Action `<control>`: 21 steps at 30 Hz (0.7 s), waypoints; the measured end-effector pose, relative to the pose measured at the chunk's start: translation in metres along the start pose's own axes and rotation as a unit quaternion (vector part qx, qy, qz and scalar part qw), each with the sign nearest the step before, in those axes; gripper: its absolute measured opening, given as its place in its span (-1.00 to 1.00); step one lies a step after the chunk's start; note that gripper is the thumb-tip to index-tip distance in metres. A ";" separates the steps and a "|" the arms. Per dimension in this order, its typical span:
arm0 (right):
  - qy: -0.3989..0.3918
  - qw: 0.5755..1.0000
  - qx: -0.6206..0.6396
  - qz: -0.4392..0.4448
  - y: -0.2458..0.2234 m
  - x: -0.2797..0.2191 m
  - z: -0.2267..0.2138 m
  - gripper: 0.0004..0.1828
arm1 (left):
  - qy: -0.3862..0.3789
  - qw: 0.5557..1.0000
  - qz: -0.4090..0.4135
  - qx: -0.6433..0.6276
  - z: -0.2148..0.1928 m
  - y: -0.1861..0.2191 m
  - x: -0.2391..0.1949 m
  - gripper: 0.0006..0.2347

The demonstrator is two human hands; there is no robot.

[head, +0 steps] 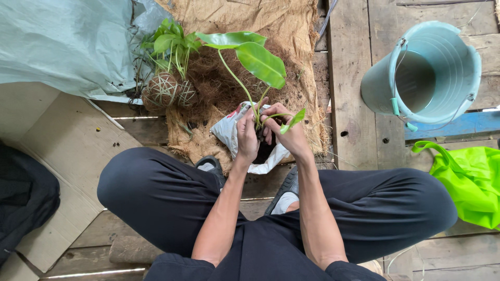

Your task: The person wraps a plant's root ball with coconut coir and secures it with twine. They then pick up another plant and begin wrapping its roots with soil from a bag.

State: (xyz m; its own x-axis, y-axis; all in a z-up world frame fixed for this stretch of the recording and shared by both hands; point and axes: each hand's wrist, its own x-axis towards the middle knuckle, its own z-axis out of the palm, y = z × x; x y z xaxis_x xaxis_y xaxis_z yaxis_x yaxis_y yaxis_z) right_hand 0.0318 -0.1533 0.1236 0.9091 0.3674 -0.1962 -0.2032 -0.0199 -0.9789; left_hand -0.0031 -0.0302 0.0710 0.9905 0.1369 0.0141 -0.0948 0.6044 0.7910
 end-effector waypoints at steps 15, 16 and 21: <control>0.109 0.989 0.093 -0.021 0.002 0.011 -0.008 -0.83 | 0.021 1.000 0.015 0.008 0.002 0.007 -0.002 -0.60; 0.106 0.986 0.123 -0.026 0.000 0.014 -0.009 -0.83 | 0.024 1.000 0.013 0.009 0.002 0.007 -0.001 -0.60; 0.151 0.979 0.126 -0.060 -0.010 0.029 -0.020 -0.81 | 0.033 0.999 0.009 0.002 0.003 0.005 0.000 -0.60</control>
State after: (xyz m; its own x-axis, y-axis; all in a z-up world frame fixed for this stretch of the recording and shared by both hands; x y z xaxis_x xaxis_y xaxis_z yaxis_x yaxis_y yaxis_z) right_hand 0.0670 -0.1607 0.1269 0.9902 0.0609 -0.1254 -0.1368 0.2514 -0.9582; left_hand -0.0037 -0.0295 0.0768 0.9799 0.1990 -0.0123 -0.1116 0.5988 0.7931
